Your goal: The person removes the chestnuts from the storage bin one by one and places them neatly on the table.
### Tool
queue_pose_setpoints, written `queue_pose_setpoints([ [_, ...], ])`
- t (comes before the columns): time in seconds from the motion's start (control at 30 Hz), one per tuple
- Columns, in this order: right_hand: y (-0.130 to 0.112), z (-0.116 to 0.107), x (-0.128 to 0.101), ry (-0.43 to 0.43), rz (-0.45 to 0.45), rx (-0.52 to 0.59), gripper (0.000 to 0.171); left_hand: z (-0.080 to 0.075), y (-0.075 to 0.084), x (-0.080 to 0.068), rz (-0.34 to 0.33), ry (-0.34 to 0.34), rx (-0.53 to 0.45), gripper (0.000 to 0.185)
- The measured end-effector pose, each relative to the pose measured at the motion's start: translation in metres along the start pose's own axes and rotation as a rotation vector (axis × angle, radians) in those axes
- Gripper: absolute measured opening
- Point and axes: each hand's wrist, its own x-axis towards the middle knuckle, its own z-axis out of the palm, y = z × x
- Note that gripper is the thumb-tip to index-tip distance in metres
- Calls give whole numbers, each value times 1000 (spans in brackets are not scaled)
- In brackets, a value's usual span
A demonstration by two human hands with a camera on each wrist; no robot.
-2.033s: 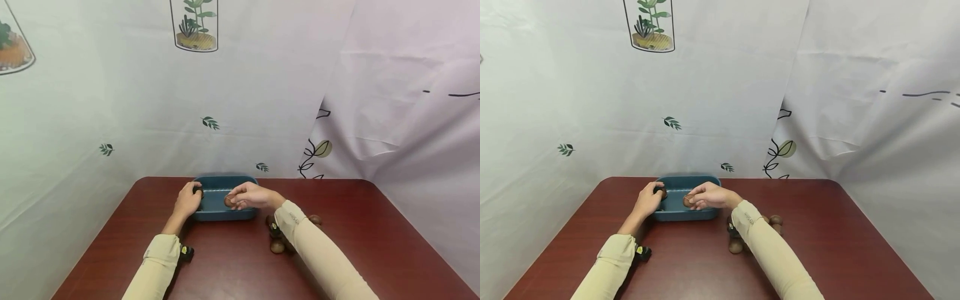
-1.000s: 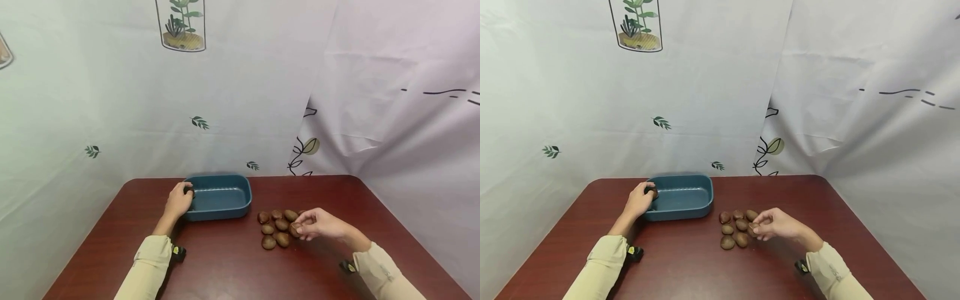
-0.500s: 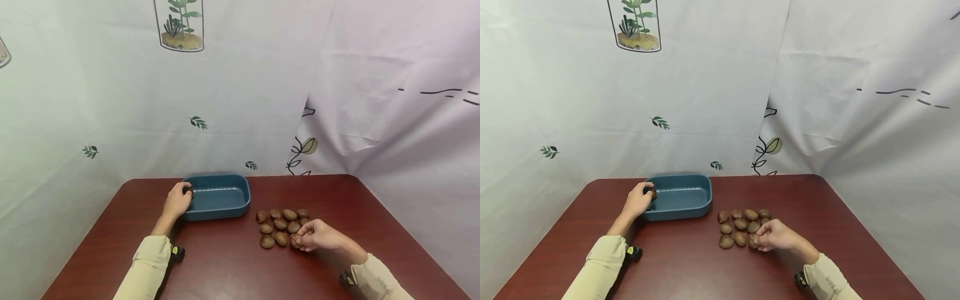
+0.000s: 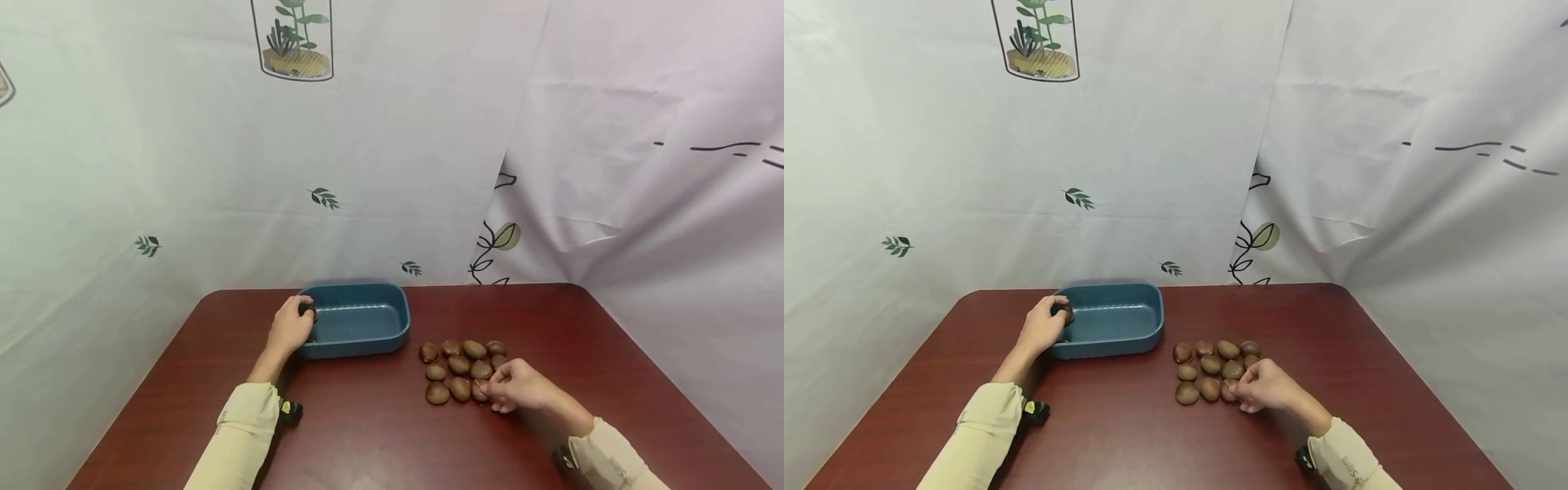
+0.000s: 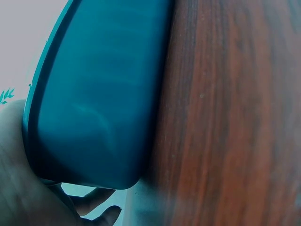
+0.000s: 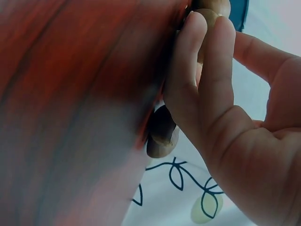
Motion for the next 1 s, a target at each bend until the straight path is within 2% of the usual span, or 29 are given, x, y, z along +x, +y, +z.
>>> queue_pose_setpoints([
  [0.17, -3, -6, -3, 18, 36, -38, 24, 0, 0, -1, 8, 2, -10, 42],
  [0.27, -9, -11, -6, 60, 39, -82, 25, 0, 0, -1, 11, 7, -17, 42],
  [0.4, -23, -14, -11, 232, 9, -206, 20, 0, 0, -1, 6, 11, -19, 42],
  [0.5, -36, -14, -12, 317, -38, -252, 18, -1, 0, -1, 10, 17, -29, 42],
  [0.57, -44, -12, -10, 299, -83, -251, 19, -1, 1, 0, 12, 27, -36, 43],
  [0.67, -52, -6, -4, 229, -138, -240, 20, -2, 1, 0, 13, 35, -38, 43],
  [1.0, -77, 30, 19, 58, -232, -184, 20, -1, 0, -1, 19, 37, -26, 44],
])
